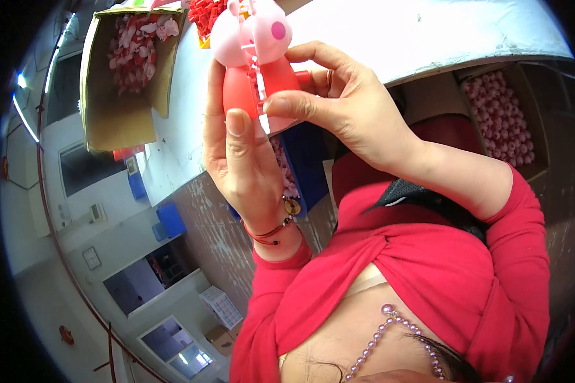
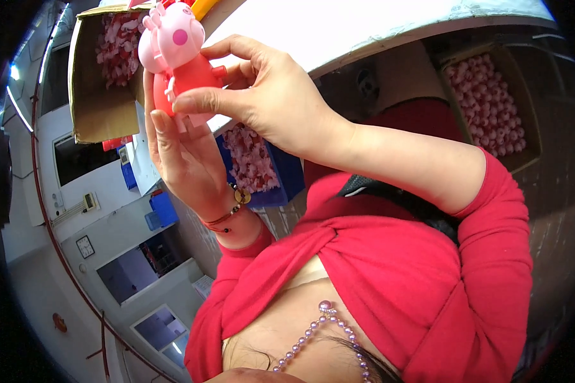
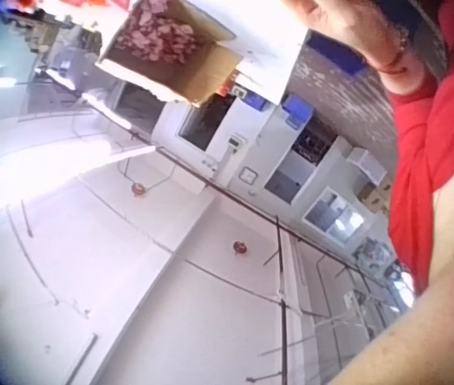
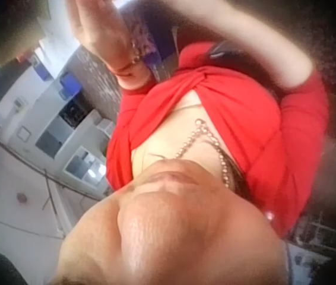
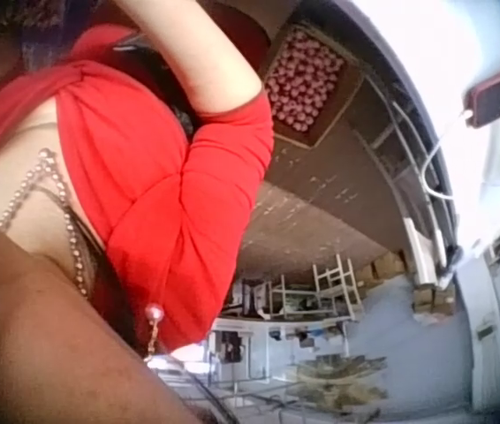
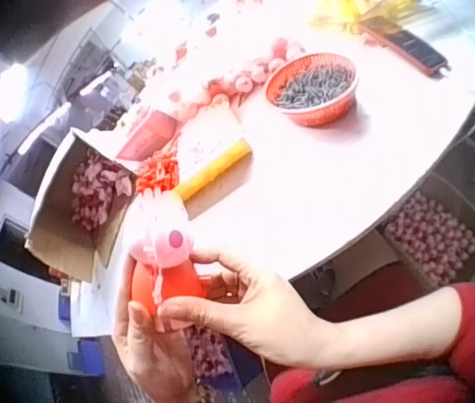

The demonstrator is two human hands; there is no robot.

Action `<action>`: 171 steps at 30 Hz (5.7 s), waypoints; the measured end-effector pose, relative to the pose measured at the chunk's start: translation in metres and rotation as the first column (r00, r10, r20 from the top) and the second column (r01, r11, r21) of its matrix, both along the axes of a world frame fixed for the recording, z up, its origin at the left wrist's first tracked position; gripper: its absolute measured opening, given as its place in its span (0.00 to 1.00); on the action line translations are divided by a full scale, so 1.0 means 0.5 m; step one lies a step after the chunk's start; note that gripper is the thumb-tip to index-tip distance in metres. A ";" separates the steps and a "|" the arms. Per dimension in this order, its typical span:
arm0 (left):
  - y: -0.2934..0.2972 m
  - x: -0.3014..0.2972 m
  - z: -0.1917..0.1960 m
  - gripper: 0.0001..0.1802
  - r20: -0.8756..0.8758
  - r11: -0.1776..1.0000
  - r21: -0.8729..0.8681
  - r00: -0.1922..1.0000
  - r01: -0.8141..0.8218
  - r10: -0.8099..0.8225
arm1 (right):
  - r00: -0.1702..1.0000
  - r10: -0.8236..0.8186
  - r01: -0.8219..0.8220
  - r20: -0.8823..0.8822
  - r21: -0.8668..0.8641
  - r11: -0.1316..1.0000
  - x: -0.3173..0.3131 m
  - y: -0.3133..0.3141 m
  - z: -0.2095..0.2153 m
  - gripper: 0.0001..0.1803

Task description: The person assembles toy figures by inserting small plastic components into internal frames, attaching toy heads, and snapping the outer body casings together by hand.

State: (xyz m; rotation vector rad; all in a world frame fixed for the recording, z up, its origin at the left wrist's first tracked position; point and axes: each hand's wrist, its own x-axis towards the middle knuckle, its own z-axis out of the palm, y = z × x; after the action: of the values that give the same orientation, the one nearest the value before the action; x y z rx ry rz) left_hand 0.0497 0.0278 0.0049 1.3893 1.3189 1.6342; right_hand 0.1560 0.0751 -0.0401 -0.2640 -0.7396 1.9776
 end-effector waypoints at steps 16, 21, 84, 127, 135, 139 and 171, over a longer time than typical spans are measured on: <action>0.006 0.001 0.004 0.30 0.119 0.998 -0.058 0.993 0.013 -0.006 | 1.000 0.029 -0.029 -0.006 -0.042 0.999 0.021 -0.002 0.002 0.28; -0.001 -0.017 0.019 0.28 0.048 0.996 -0.094 0.999 -0.005 0.010 | 0.998 0.057 -0.058 -0.014 -0.056 0.997 0.025 0.000 0.010 0.29; 0.021 0.002 0.009 0.32 -0.615 0.999 0.029 0.788 0.034 -0.009 | 0.990 0.115 -0.123 -0.087 -0.090 0.988 0.056 0.037 0.000 0.28; -0.235 -0.027 -0.129 0.33 -0.582 0.989 -0.083 0.811 -0.125 0.053 | 0.871 0.407 -0.350 0.273 -0.236 0.907 0.091 -0.103 -0.071 0.36; -0.265 -0.030 -0.142 0.31 -0.505 0.988 -0.115 0.862 -0.103 0.031 | 0.835 0.469 -0.442 0.286 -0.159 0.883 0.091 -0.114 -0.099 0.35; -0.272 -0.026 -0.146 0.30 -0.498 0.981 -0.155 0.867 -0.113 0.021 | 0.846 0.447 -0.396 0.291 -0.218 0.892 0.085 -0.129 -0.101 0.34; -0.083 -0.001 -0.012 0.32 -0.813 1.000 -0.010 0.582 0.002 -0.009 | 0.844 -0.131 -0.016 0.520 0.269 0.963 0.031 -0.102 -0.043 0.32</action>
State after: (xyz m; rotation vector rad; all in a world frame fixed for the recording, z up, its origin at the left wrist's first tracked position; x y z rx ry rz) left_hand 0.0490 -0.0139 -0.0011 2.2854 1.7811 0.9330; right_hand 0.1716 0.0242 -0.0615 -0.6860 -1.3267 1.7265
